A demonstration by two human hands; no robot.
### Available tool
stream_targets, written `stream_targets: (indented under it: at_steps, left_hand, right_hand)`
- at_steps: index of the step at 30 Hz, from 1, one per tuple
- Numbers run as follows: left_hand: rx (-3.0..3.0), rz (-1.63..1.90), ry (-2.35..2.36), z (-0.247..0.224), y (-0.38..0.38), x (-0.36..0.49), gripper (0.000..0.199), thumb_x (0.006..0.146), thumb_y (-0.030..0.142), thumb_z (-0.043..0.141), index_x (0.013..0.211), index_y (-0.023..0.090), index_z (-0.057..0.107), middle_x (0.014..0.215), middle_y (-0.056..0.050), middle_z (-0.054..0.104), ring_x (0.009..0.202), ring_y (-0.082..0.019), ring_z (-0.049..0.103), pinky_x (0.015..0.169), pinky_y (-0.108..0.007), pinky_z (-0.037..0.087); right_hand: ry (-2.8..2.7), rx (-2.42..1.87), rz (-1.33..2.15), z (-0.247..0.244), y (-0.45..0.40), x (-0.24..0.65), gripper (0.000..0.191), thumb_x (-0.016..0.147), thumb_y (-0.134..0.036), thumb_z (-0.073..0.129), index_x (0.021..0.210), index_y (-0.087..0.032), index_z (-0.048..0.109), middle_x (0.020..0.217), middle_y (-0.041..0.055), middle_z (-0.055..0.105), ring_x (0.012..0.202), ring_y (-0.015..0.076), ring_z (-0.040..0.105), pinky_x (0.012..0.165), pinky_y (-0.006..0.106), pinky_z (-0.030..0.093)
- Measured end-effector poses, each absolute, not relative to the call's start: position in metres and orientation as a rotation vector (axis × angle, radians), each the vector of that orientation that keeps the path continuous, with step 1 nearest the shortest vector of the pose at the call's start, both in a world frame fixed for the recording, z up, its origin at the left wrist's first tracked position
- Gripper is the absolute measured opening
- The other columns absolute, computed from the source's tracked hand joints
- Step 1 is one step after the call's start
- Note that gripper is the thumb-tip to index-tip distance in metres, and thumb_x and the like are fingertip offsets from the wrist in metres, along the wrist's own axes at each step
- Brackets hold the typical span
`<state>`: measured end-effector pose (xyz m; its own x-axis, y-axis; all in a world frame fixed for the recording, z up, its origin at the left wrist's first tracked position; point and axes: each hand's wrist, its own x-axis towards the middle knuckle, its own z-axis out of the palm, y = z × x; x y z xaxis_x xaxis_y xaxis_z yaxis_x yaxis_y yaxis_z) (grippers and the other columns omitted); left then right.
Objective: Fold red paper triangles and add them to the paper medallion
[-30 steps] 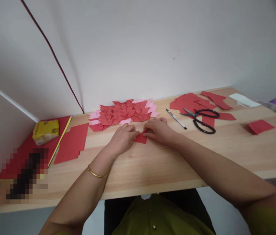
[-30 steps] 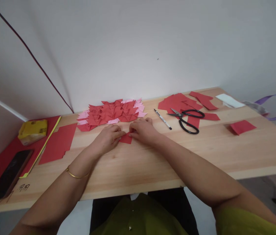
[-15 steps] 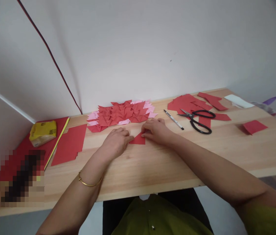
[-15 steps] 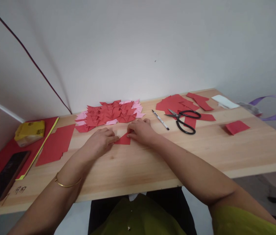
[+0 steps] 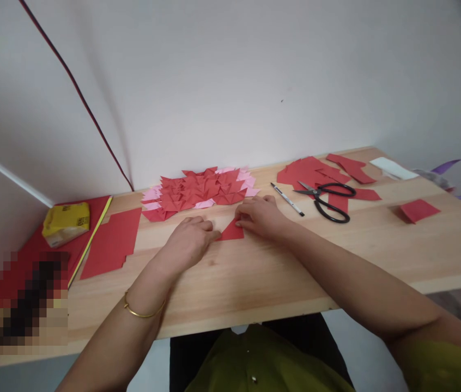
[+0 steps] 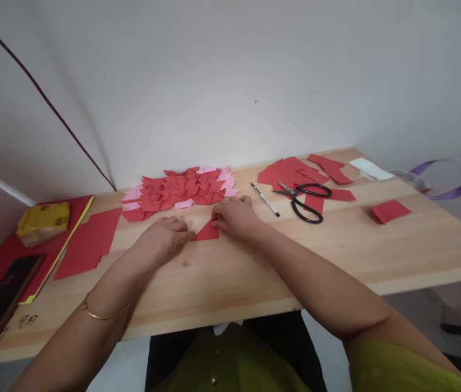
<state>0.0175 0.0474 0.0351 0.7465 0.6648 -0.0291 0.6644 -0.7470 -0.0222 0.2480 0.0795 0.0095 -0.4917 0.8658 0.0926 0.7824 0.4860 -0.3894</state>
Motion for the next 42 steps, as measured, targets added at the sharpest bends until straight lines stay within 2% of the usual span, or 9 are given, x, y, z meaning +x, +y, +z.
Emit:
stream_targets:
  at_steps: [11, 20, 22, 27, 33, 37, 42]
  left_hand:
    - [-2.957, 0.088, -1.117, 0.038, 0.044, 0.015, 0.025, 0.082, 0.016, 0.054, 0.099, 0.028, 0.068, 0.083, -0.003, 0.062, 0.081, -0.018, 0.051, 0.073, -0.032, 0.033]
    - [-3.018, 0.024, -1.153, 0.041, 0.045, 0.012, 0.017, 0.083, 0.017, 0.052, 0.074, 0.020, 0.066, 0.077, -0.003, 0.063, 0.076, -0.016, 0.053, 0.070, -0.030, 0.037]
    - [-3.006, -0.061, -1.168, 0.037, 0.046, 0.016, 0.019, 0.085, 0.017, 0.048, 0.078, 0.019, 0.066, 0.080, -0.004, 0.062, 0.079, -0.016, 0.054, 0.072, -0.030, 0.039]
    - [-2.944, -0.146, -1.223, 0.027, 0.043, 0.028, 0.026, 0.090, 0.020, 0.042, 0.107, 0.018, 0.062, 0.093, -0.007, 0.060, 0.085, -0.019, 0.053, 0.074, -0.031, 0.043]
    - [-2.944, -0.114, -1.229, 0.020, 0.042, 0.032, 0.024, 0.092, 0.020, 0.040, 0.096, 0.017, 0.064, 0.098, -0.008, 0.058, 0.088, -0.019, 0.049, 0.080, -0.032, 0.043]
    - [-2.977, -0.128, -1.197, 0.020, 0.045, 0.029, 0.026, 0.091, 0.018, 0.042, 0.104, 0.017, 0.064, 0.103, -0.009, 0.060, 0.094, -0.020, 0.050, 0.085, -0.034, 0.043]
    - [-2.985, -0.109, -1.186, 0.019, 0.047, 0.028, 0.028, 0.089, 0.016, 0.046, 0.110, 0.019, 0.062, 0.107, -0.008, 0.062, 0.101, -0.020, 0.051, 0.087, -0.034, 0.043]
  right_hand:
    - [-2.463, -1.430, 0.432, 0.009, 0.081, 0.249, 0.013, 0.082, -0.035, 0.059, 0.087, -0.023, 0.063, 0.097, 0.0041, 0.066, 0.098, 0.0232, 0.052, 0.082, 0.039, 0.021]
    - [-2.430, -1.453, 0.414, 0.006, 0.084, 0.254, 0.011, 0.081, -0.033, 0.059, 0.085, -0.023, 0.063, 0.091, 0.0027, 0.066, 0.091, 0.0210, 0.053, 0.080, 0.037, 0.021]
    - [-2.418, -1.457, 0.404, 0.004, 0.085, 0.256, 0.011, 0.081, -0.034, 0.059, 0.084, -0.023, 0.062, 0.089, 0.0020, 0.066, 0.089, 0.0204, 0.053, 0.080, 0.037, 0.021]
    - [-2.410, -1.472, 0.354, 0.002, 0.086, 0.256, 0.013, 0.080, -0.034, 0.059, 0.081, -0.022, 0.061, 0.084, 0.0019, 0.066, 0.086, 0.0207, 0.053, 0.079, 0.037, 0.020]
    - [-2.416, -1.364, 0.287, 0.006, 0.078, 0.252, 0.012, 0.083, -0.026, 0.053, 0.083, -0.020, 0.064, 0.095, 0.0059, 0.064, 0.091, 0.0218, 0.052, 0.082, 0.038, 0.021]
    - [-2.535, -1.059, 0.411, 0.004, 0.074, 0.246, 0.022, 0.086, -0.016, 0.046, 0.092, -0.021, 0.067, 0.100, 0.0064, 0.065, 0.095, 0.0198, 0.054, 0.084, 0.036, 0.024]
    - [-2.628, -0.952, 0.440, 0.003, 0.072, 0.243, 0.027, 0.089, -0.018, 0.044, 0.099, -0.022, 0.068, 0.101, 0.0070, 0.067, 0.092, 0.0186, 0.055, 0.081, 0.034, 0.025]
